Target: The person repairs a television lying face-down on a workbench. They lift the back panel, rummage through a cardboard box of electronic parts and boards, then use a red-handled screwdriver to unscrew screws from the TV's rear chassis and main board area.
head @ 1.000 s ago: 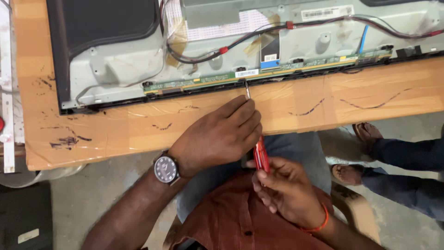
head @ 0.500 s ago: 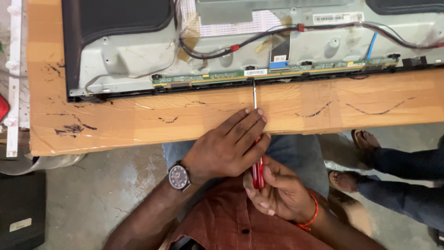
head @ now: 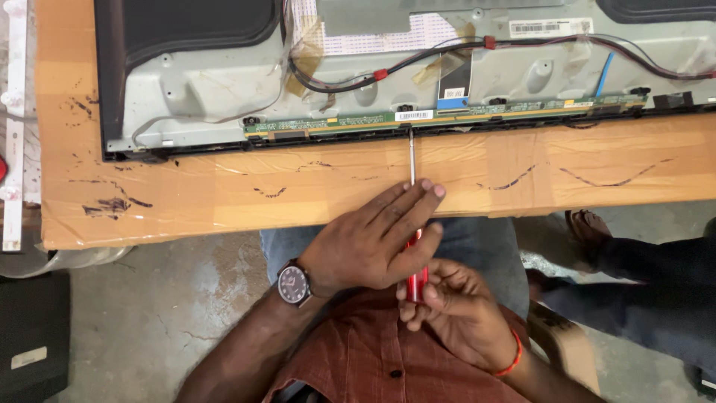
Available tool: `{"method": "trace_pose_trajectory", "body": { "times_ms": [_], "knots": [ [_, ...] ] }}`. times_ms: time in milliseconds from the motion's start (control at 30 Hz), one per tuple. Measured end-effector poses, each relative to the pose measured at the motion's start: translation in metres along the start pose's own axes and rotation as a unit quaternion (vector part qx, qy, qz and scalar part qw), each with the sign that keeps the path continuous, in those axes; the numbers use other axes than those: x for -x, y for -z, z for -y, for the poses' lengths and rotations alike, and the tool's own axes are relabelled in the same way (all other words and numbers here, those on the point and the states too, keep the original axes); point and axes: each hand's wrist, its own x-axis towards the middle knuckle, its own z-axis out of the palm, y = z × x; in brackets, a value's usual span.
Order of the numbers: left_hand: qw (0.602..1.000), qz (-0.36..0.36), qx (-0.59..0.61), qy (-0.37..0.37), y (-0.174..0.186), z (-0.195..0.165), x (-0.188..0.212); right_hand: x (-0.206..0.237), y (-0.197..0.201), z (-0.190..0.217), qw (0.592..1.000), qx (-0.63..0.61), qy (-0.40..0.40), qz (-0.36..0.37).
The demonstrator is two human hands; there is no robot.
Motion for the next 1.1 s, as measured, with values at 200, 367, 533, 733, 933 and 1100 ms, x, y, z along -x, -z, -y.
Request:
{"method": "trace_pose_trajectory", "body": {
  "times_ms": [200, 367, 533, 733, 933, 1100],
  "knots": [
    [0.999, -0.005, 0.034, -0.004, -0.004, 0.000, 0.002, -0.001, -0.004, 0.003, 0.998, -0.043, -0.023, 0.035],
    [1.000, 0.023, 0.013, 0.012, -0.002, -0.004, -0.003, 0.004, 0.002, -0.009, 0.965, 0.228, 0.130, -0.027],
    [0.999, 0.029, 0.013, 0.016, 0.001, -0.002, -0.002, 0.000, 0.011, -0.010, 0.999, -0.016, -0.009, -0.026],
    [1.000, -0.026, 0.012, -0.005, -0.004, 0.001, 0.001, -0.008, -0.003, 0.001, 0.989, -0.108, -0.053, 0.086],
    [0.999, 0.013, 0.030, 0.018, -0.005, -0.004, -0.001, 0.000, -0.003, -0.005, 0.992, 0.113, 0.045, -0.032],
    [0.999, 0.035, 0.027, 0.022, -0.002, -0.003, 0.000, -0.002, 0.016, -0.011, 0.999, -0.038, -0.014, 0.013]
  ]
}}
